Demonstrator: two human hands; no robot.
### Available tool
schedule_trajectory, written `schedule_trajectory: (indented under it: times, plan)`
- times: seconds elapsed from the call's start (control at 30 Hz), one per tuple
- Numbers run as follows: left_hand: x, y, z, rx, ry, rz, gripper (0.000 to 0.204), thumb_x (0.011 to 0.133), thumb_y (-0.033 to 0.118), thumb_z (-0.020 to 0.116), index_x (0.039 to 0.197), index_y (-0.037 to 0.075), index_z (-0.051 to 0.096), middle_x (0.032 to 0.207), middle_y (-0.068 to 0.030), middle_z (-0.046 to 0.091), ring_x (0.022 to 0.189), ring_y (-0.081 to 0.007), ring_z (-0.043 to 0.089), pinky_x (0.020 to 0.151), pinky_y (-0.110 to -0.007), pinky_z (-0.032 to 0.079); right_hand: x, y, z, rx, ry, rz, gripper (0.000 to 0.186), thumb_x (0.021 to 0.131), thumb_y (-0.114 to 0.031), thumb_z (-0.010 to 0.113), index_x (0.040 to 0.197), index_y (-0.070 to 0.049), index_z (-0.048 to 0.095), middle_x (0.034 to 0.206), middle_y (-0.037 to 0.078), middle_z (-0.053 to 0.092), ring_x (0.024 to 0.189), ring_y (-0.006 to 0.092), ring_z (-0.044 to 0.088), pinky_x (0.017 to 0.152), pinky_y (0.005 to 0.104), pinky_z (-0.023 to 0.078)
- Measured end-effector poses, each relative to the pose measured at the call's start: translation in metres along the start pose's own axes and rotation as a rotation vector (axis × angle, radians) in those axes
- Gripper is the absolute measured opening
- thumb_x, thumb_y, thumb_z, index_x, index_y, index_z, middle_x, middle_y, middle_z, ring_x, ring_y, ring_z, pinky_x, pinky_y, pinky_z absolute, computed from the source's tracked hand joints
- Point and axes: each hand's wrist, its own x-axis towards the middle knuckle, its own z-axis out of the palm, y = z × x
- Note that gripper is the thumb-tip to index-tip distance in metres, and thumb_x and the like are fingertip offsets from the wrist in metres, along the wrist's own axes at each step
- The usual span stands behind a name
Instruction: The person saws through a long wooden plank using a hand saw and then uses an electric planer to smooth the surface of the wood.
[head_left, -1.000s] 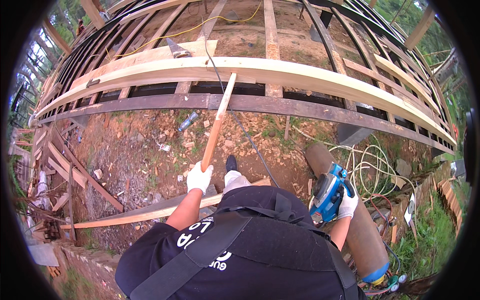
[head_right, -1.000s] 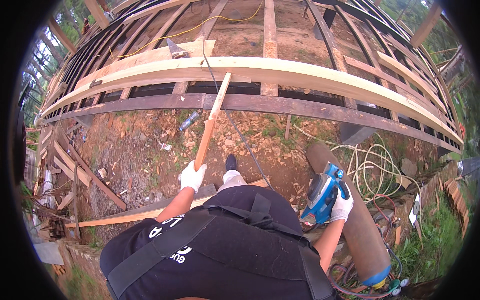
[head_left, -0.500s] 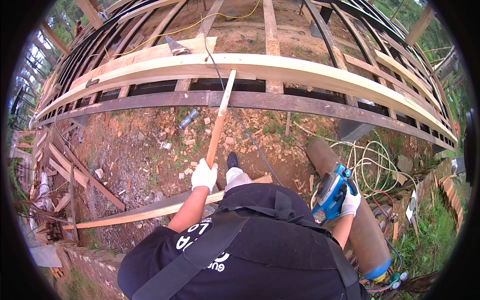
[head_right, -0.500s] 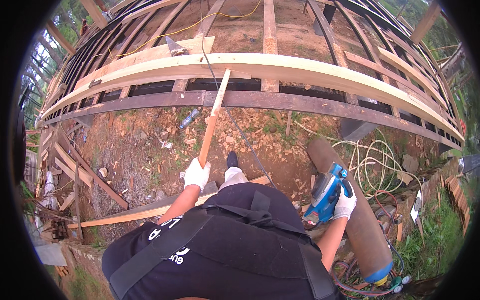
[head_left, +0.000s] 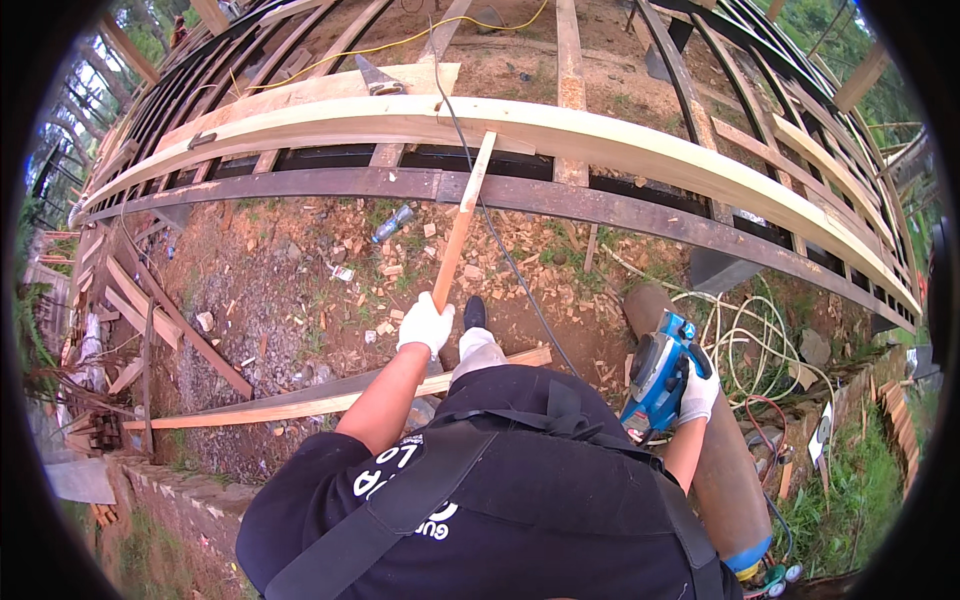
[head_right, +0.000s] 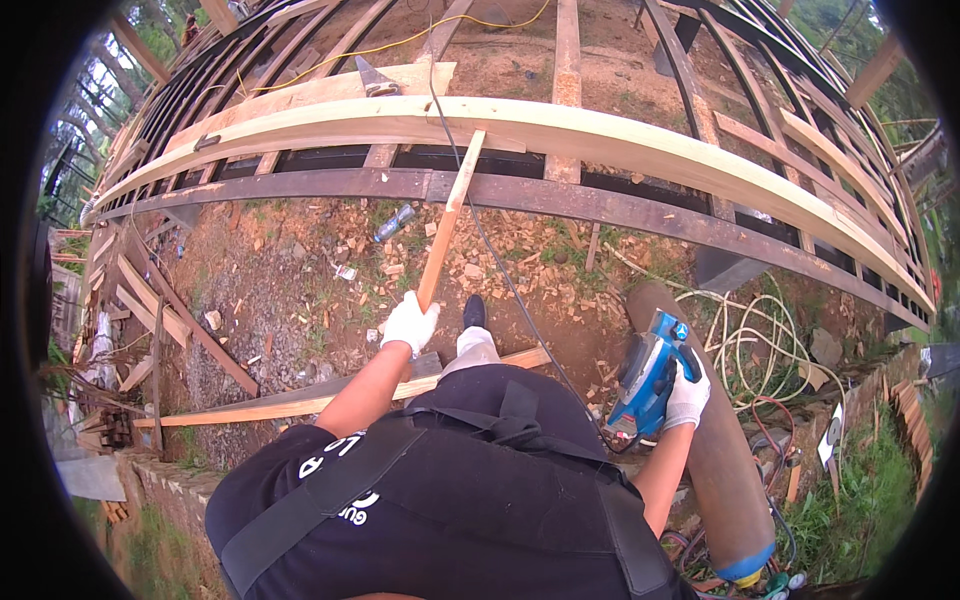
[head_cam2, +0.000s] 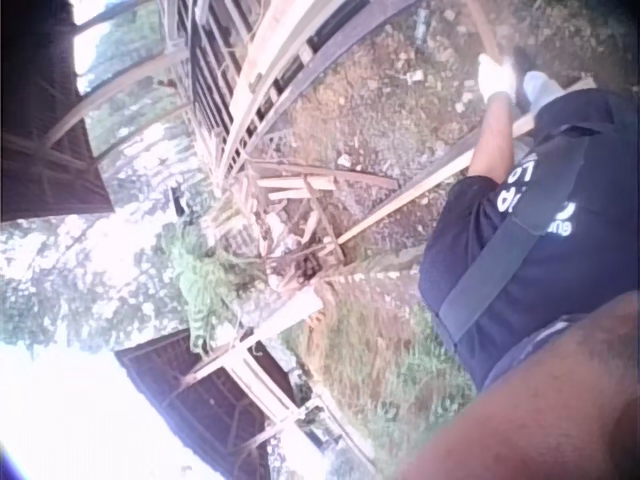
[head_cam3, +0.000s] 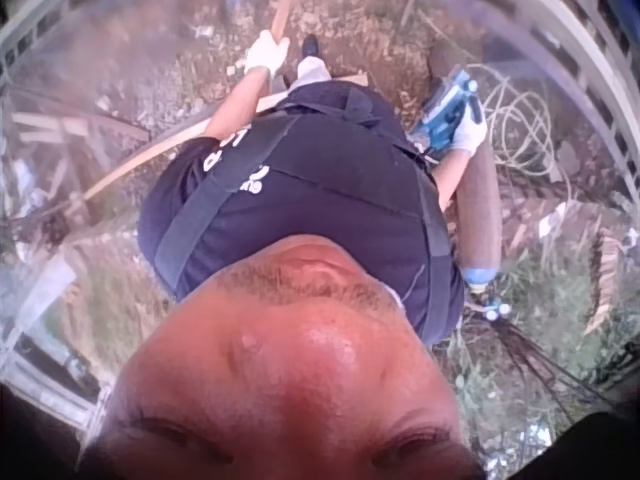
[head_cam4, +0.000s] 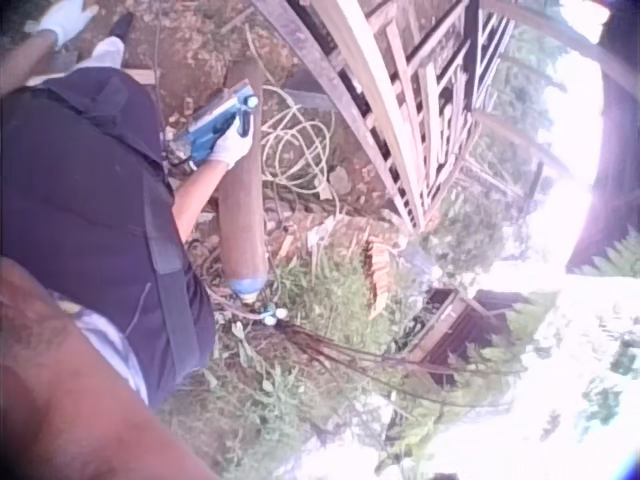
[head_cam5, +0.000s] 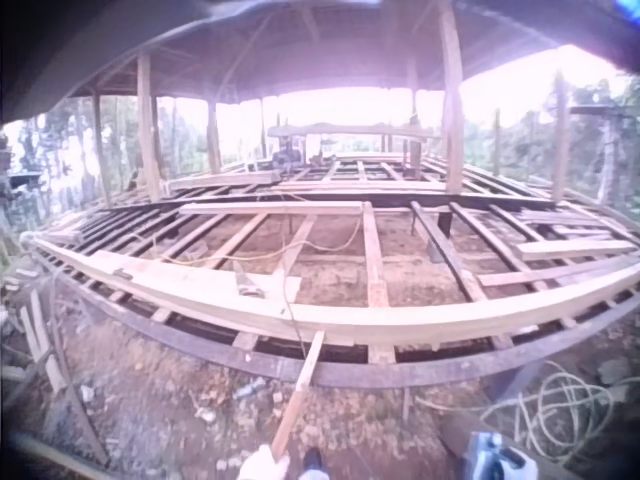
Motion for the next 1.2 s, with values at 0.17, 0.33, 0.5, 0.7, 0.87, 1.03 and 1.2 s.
schedule_trajectory:
  times: [0.17,0.33,0.5,0.7,0.87,1.03,1.2]
  plan:
    - [-0.004,0.024,-0.003,-0.011,-0.023,0.027,0.056,0.096,0.048,0.061,0.121,-0.002,0.053,0.11,-0.0302,0.07,0.107,-0.0469,0.067,0.094,-0.052,0.052,0.008,0.015,0.008,-0.114,0.053,-0.199,0.032,0.093,-0.001,0.071,0.125,-0.001,0.073,0.114,0.007,0.076,0.093,0.0155,0.071,0.083,0.0315,0.059]
    - [0.002,0.021,0.006,-0.03,-0.035,0.002,0.055,0.096,0.048,0.061,0.121,-0.001,0.054,0.109,-0.0292,0.07,0.106,-0.0457,0.068,0.093,-0.051,0.053,0.022,0.028,0.007,-0.046,-0.018,-0.129,0.034,0.091,0.0,0.072,0.125,-0.002,0.073,0.115,0.008,0.076,0.098,0.0152,0.07,0.087,0.0322,0.058]
    - [0.0,0.015,0.016,-0.188,0.03,0.084,0.063,0.092,0.048,0.068,0.128,-0.002,0.053,0.115,-0.0253,0.071,0.107,-0.0393,0.07,0.092,-0.047,0.054,0.016,0.025,0.015,-0.157,0.016,-0.238,0.035,0.09,0.0,0.07,0.125,-0.001,0.072,0.116,0.009,0.076,0.1,0.0151,0.071,0.091,0.0316,0.056]
    - [0.003,0.008,0.012,-0.472,-0.307,-0.09,0.07,0.088,0.049,0.071,0.13,-0.005,0.054,0.113,-0.0211,0.072,0.102,-0.0288,0.072,0.09,-0.039,0.055,-0.016,-0.005,0.031,-0.055,0.018,-0.168,0.037,0.09,0.001,0.069,0.127,-0.001,0.071,0.116,0.008,0.076,0.101,0.0147,0.07,0.091,0.0318,0.056]
    - [0.006,-0.005,0.04,-0.385,-0.159,-0.083,0.065,0.088,0.047,0.071,0.123,-0.005,0.055,0.108,-0.0255,0.072,0.098,-0.0384,0.072,0.088,-0.045,0.055,-0.009,0.014,0.028,-0.129,0.046,-0.208,0.036,0.09,0.0,0.069,0.125,-0.002,0.072,0.116,0.008,0.076,0.1,0.0149,0.07,0.091,0.0324,0.056]
    - [-0.006,0.01,0.037,-0.204,-0.021,-0.062,0.058,0.09,0.046,0.069,0.116,-0.004,0.056,0.11,-0.0313,0.07,0.106,-0.0466,0.068,0.092,-0.05,0.053,-0.004,0.025,0.018,-0.169,0.043,-0.195,0.036,0.089,0.0,0.07,0.125,-0.001,0.073,0.117,0.009,0.076,0.101,0.0159,0.07,0.092,0.033,0.056]
    - [-0.017,0.013,0.02,-0.196,-0.102,-0.035,0.052,0.094,0.042,0.066,0.118,-0.003,0.055,0.106,-0.0304,0.07,0.104,-0.0454,0.069,0.091,-0.05,0.054,-0.009,0.021,0.012,-0.154,0.097,-0.24,0.035,0.09,0.0,0.07,0.126,-0.001,0.072,0.117,0.009,0.076,0.097,0.0171,0.072,0.089,0.033,0.058]
